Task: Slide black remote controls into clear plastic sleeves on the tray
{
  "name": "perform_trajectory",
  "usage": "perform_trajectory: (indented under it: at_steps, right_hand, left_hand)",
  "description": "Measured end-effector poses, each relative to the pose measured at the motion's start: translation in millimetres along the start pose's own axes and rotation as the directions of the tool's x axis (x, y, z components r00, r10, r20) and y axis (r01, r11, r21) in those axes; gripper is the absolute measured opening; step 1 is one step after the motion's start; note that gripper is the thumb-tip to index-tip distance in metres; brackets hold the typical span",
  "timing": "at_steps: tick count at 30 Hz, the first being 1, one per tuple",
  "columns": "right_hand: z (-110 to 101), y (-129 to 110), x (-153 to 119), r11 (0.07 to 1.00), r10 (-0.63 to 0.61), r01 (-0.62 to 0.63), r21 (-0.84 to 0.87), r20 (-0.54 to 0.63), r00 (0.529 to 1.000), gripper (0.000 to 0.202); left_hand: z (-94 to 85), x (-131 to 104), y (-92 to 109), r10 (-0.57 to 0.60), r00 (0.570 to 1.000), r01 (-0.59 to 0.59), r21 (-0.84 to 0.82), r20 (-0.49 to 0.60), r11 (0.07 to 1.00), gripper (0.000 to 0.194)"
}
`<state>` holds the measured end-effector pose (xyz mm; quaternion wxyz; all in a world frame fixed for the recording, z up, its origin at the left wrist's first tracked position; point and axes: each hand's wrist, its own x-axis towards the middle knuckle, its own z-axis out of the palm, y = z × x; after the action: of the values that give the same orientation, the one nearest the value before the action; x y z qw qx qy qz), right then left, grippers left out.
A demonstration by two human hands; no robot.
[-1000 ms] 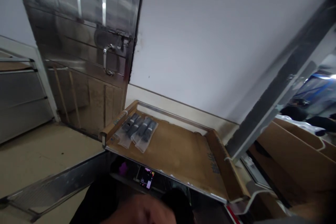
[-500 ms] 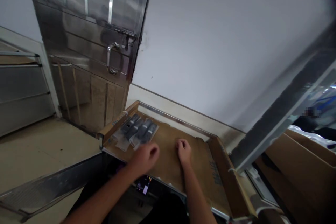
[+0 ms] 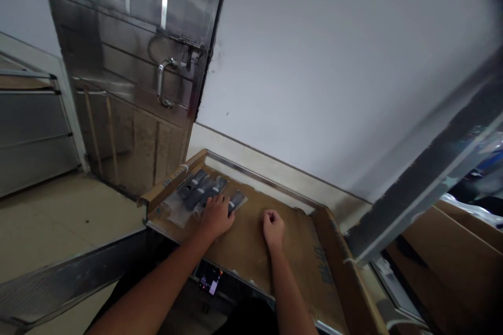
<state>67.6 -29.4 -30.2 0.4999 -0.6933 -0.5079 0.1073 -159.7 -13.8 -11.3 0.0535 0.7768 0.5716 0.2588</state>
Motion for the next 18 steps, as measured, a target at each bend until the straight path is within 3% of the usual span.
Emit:
perform_trajectory:
  at_steps: [11, 18]
  right_hand:
    - [5.2, 4.9, 5.0, 0.998, 0.047, -0.046, 0.041, -0.027, 0.999, 0.033]
    - [4.3, 2.7, 6.4, 0.994, 0.074, -0.079, -0.069, -0.069, 0.995, 0.028]
  left_hand:
    - [0.6, 6.0, -0.7, 0.042, 0.999, -0.043, 0.019, 0.014, 0.999, 0.032]
    - [1.8, 6.8, -0.9, 0.043, 0.999, -0.043, 0.005, 0.01, 0.999, 0.03]
